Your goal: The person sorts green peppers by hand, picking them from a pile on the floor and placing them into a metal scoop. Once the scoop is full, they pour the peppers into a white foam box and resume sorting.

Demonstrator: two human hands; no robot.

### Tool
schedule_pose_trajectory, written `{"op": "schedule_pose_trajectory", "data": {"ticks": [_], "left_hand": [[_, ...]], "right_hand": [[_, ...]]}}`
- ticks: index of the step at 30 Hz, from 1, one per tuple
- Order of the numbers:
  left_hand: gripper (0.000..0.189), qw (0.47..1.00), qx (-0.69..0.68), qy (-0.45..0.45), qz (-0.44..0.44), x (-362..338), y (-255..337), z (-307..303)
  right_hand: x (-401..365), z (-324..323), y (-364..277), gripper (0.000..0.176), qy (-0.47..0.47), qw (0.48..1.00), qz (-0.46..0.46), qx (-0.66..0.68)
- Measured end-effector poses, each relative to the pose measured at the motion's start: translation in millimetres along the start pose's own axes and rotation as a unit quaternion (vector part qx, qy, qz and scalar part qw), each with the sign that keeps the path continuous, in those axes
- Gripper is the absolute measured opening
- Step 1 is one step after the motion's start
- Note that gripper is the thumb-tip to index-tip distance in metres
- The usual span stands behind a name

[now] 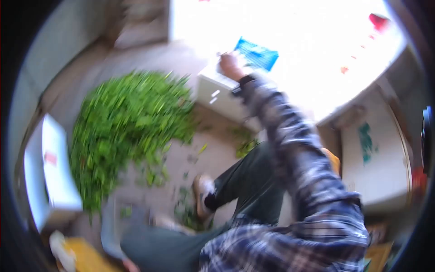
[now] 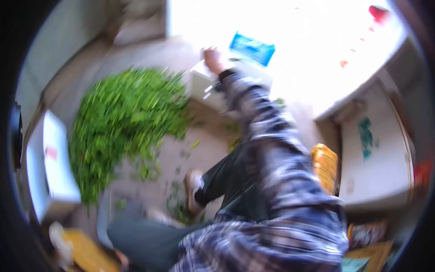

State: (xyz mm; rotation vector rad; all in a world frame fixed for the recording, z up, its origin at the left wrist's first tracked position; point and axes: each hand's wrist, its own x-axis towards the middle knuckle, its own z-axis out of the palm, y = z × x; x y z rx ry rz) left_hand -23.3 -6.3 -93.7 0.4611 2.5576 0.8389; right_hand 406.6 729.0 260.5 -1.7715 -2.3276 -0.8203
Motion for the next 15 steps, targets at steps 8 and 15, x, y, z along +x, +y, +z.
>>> {"op": "schedule_pose_trajectory", "data": {"ticks": [8,15], "left_hand": [[0.029,0.995,0.055,0.011,-0.083,-19,-38,-42],[0.034,0.972,0.029,0.136,-0.191,-9,-24,-39]], "right_hand": [[-189,-7,-244,0.021,-0.274,0.86,-0.402,0.154],[-297,44,-360,0.018,-0.357,0.837,-0.342,0.233]]}}
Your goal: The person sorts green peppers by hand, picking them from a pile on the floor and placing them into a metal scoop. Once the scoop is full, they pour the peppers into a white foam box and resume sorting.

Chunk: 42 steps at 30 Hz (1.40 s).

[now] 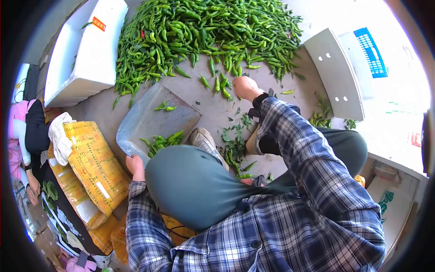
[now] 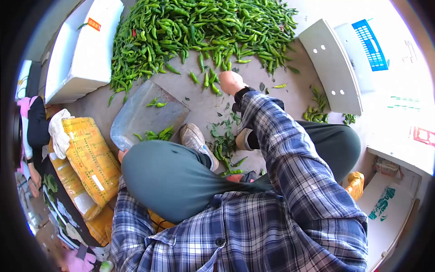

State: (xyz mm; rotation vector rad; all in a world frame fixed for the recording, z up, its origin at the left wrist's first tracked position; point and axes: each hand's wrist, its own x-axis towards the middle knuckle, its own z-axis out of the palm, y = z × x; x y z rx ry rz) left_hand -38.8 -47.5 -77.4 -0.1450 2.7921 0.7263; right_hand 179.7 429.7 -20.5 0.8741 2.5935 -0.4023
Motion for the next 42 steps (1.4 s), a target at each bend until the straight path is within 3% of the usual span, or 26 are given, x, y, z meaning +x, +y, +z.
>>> {"op": "schedule_pose_trajectory", "data": {"ticks": [3,5,7,8,12,15,19,23,25,27,28,29,31,32,35,40,42], "left_hand": [[0.035,0.995,0.066,0.067,0.036,-14,23,-1],[0.036,0.995,0.071,0.061,0.016,-19,29,0],[0.037,0.991,0.072,0.105,0.039,-20,26,3],[0.037,0.991,0.078,0.103,0.035,-21,24,3],[0.036,0.992,0.068,0.1,0.043,-23,30,1],[0.034,0.995,0.043,0.083,0.026,-25,32,0],[0.032,0.995,0.031,0.086,0.039,-27,35,-1],[0.032,0.995,0.039,0.087,0.035,-29,41,-2],[0.033,0.995,0.05,0.088,0.017,-28,40,-2],[0.033,0.994,0.059,0.088,0.018,-27,37,-1],[0.034,0.993,0.068,0.09,0.023,-26,35,0],[0.034,0.993,0.068,0.089,0.021,-27,34,0],[0.034,0.994,0.054,0.089,0.023,-26,34,0],[0.034,0.994,0.054,0.09,0.022,-26,34,0],[0.034,0.991,0.051,0.11,0.053,-24,31,2],[0.034,0.994,0.054,0.094,0.032,-26,37,0],[0.033,0.993,0.055,0.094,0.033,-28,40,-1]], "right_hand": [[18,10,-14,0.019,0.008,1.0,0.021,-0.008],[35,19,-19,0.022,0.008,0.999,0.033,-0.037],[51,21,-23,0.032,0.048,0.975,0.183,0.112],[55,23,-25,0.039,0.031,0.976,0.185,0.113],[63,40,-35,0.038,0.057,0.985,0.132,0.095],[59,40,-39,0.036,0.012,0.99,0.105,0.095],[55,57,-22,0.026,0.014,0.997,0.05,0.055],[57,62,1,0.033,-0.001,0.996,-0.007,0.091],[54,46,6,0.031,0.014,0.981,0.044,0.187],[47,30,16,0.031,-0.032,0.957,0.098,0.271],[48,33,19,0.044,0.014,0.975,0.076,0.209],[45,34,19,0.044,0.012,0.975,0.075,0.208],[40,31,13,0.048,-0.04,0.988,0.097,0.113],[39,32,6,0.046,-0.107,0.984,0.115,0.09],[25,45,-19,0.042,-0.053,0.985,0.141,0.08],[23,63,-27,0.035,-0.047,0.981,0.173,0.076],[19,62,-20,0.033,-0.073,0.994,0.084,0.007]]}}
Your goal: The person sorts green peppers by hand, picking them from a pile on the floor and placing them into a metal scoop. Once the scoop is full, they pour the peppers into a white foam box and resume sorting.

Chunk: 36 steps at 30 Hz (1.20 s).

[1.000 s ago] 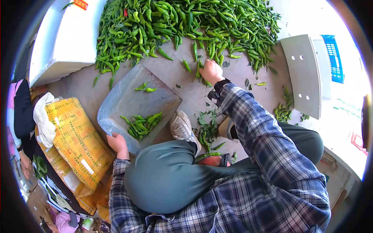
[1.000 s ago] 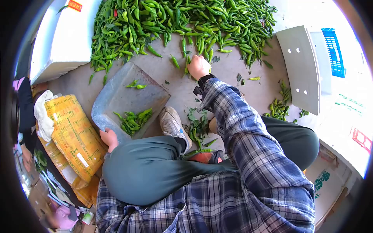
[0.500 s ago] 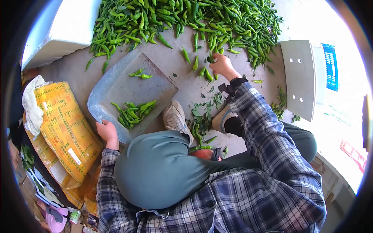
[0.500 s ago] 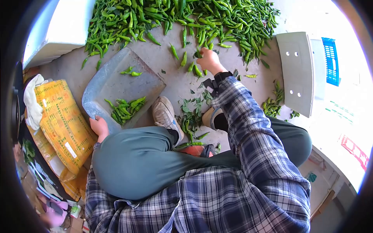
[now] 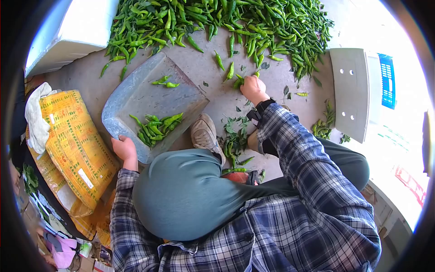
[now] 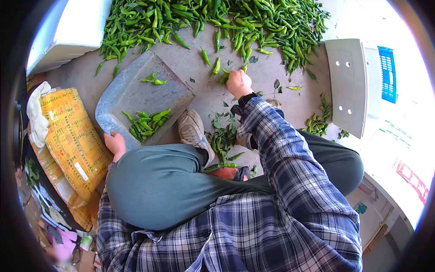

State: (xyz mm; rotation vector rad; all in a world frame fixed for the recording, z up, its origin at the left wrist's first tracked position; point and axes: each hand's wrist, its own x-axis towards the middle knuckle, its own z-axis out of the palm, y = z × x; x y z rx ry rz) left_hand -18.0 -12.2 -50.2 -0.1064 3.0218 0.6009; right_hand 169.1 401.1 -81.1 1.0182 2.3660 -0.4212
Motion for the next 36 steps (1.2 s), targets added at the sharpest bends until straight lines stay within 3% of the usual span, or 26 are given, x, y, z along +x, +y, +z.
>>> {"op": "schedule_pose_trajectory", "data": {"ticks": [3,7,9,10,11,13,21,25,27,30,35,36], "left_hand": [[0.032,1.0,-0.007,0.004,0.004,0,3,-1],[0.032,1.0,-0.018,-0.005,-0.003,1,-1,0],[0.032,1.0,-0.019,-0.005,-0.005,1,-2,1],[0.032,1.0,-0.019,-0.004,-0.007,1,-4,2],[0.032,1.0,-0.019,-0.003,-0.008,2,-5,3],[0.032,1.0,-0.006,0.009,0.002,3,-8,5],[0.028,1.0,-0.019,0.016,-0.001,0,0,1],[0.024,1.0,0.009,0.023,0.001,1,-4,2],[0.023,1.0,-0.002,0.017,-0.006,0,1,0],[0.023,1.0,0.001,0.021,-0.005,-1,1,-1],[0.024,1.0,0.007,0.01,-0.017,0,0,0],[0.024,1.0,0.007,0.011,-0.018,0,1,0]], "right_hand": [[0,-2,6,0.032,0.009,0.998,0.054,0.043],[5,-6,20,0.032,0.072,0.99,0.036,0.111],[8,-15,28,0.029,-0.083,0.913,0.08,0.391],[7,-16,30,0.024,-0.102,0.879,0.084,0.459],[6,-18,32,0.024,-0.102,0.879,0.083,0.458],[2,-25,29,0.023,-0.17,0.791,0.068,0.583],[-20,-41,-43,0.024,-0.22,0.756,-0.04,0.616],[-40,-38,-105,0.023,-0.264,0.744,-0.182,0.586],[-45,-33,-139,0.02,-0.207,0.829,-0.293,0.43],[-54,-31,-172,0.017,-0.128,0.834,-0.363,0.395],[-63,-44,-188,0.013,-0.122,0.806,-0.397,0.422],[-65,-48,-188,0.012,-0.179,0.777,-0.362,0.483]]}}
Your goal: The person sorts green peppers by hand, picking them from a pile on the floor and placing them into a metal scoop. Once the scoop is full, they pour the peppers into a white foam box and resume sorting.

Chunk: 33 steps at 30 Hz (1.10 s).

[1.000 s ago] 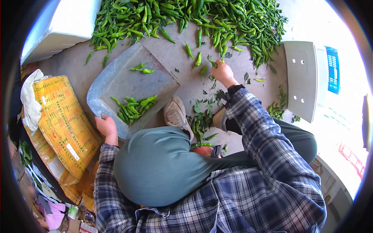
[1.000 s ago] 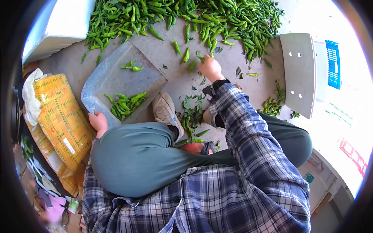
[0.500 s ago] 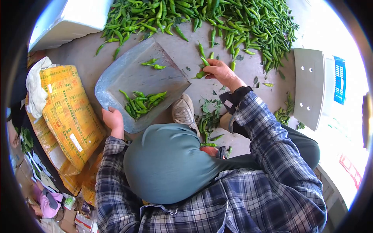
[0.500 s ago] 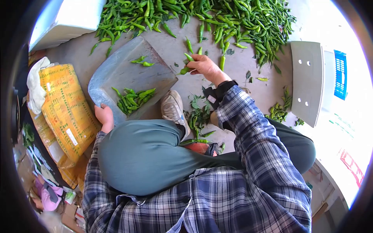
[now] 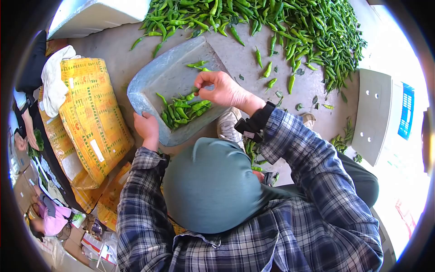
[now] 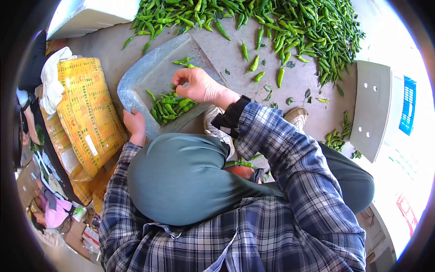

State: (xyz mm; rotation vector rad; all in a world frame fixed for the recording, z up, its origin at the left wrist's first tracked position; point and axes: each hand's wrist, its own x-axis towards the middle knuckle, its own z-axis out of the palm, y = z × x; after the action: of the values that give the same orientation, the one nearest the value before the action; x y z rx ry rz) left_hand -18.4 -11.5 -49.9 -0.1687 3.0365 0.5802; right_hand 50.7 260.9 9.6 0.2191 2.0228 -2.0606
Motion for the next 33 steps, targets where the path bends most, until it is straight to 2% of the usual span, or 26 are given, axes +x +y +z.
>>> {"op": "schedule_pose_trajectory", "data": {"ticks": [1,2,5,6,8,10,11,12,13,14,15,16,18,21,24,27,31,33], "left_hand": [[0.024,1.0,-0.005,0.003,0.007,0,1,0],[0.025,1.0,-0.009,0.004,0.015,-1,1,-1],[0.024,1.0,-0.003,-0.007,0.002,0,-3,1],[0.024,1.0,-0.003,-0.008,0.001,0,-4,2],[0.024,1.0,-0.023,-0.002,0.004,1,-4,3],[0.023,1.0,-0.008,0.008,0.007,1,-4,2],[0.023,1.0,0.008,0.017,0.011,1,-3,2],[0.023,1.0,0.013,0.013,0.01,2,-7,4],[0.023,1.0,0.012,0.006,0.011,3,-9,6],[0.023,0.999,-0.025,0.012,0.028,2,-11,7],[0.024,0.999,-0.028,0.005,0.017,1,-7,4],[0.025,0.999,-0.039,-0.002,0.015,1,-5,4],[0.025,0.999,-0.05,-0.008,0.018,0,-6,3],[0.027,0.998,-0.017,0.005,0.052,2,-6,3],[0.028,0.999,-0.019,-0.003,0.032,0,-6,3],[0.028,0.999,-0.034,-0.002,0.025,1,-4,3],[0.028,0.999,-0.026,-0.011,0.038,0,-8,3],[0.028,0.999,-0.029,-0.008,0.043,0,-4,1]], "right_hand": [[-1,-2,-4,0.012,-0.01,0.995,0.034,0.089],[-5,-5,-8,0.011,-0.019,0.992,0.047,0.119],[-18,-14,-7,0.008,-0.025,0.984,0.056,0.169],[-26,-22,-7,0.008,-0.041,0.986,0.076,0.143],[-47,-39,10,0.01,-0.098,0.973,0.118,0.173],[-71,-48,22,0.017,-0.256,0.916,0.306,0.038],[-88,-48,36,0.018,-0.351,0.864,0.238,-0.272],[-97,-45,62,0.016,-0.325,0.809,0.184,-0.453],[-104,-47,68,0.017,-0.286,0.719,0.131,-0.62],[-106,-58,74,0.017,-0.281,0.714,0.144,-0.625],[-93,-63,69,0.019,-0.111,0.8,0.161,-0.568],[-84,-66,67,0.023,0.062,0.855,0.169,-0.486],[-68,-88,79,0.026,0.225,0.822,0.19,-0.488],[-63,-117,89,0.024,0.29,0.788,0.295,-0.456],[-73,-120,117,0.029,0.268,0.783,0.331,-0.452],[-75,-118,125,0.028,0.293,0.793,0.277,-0.458],[-56,-122,119,0.027,0.351,0.821,0.256,-0.371],[-44,-116,122,0.029,0.372,0.804,0.275,-0.375]]}}
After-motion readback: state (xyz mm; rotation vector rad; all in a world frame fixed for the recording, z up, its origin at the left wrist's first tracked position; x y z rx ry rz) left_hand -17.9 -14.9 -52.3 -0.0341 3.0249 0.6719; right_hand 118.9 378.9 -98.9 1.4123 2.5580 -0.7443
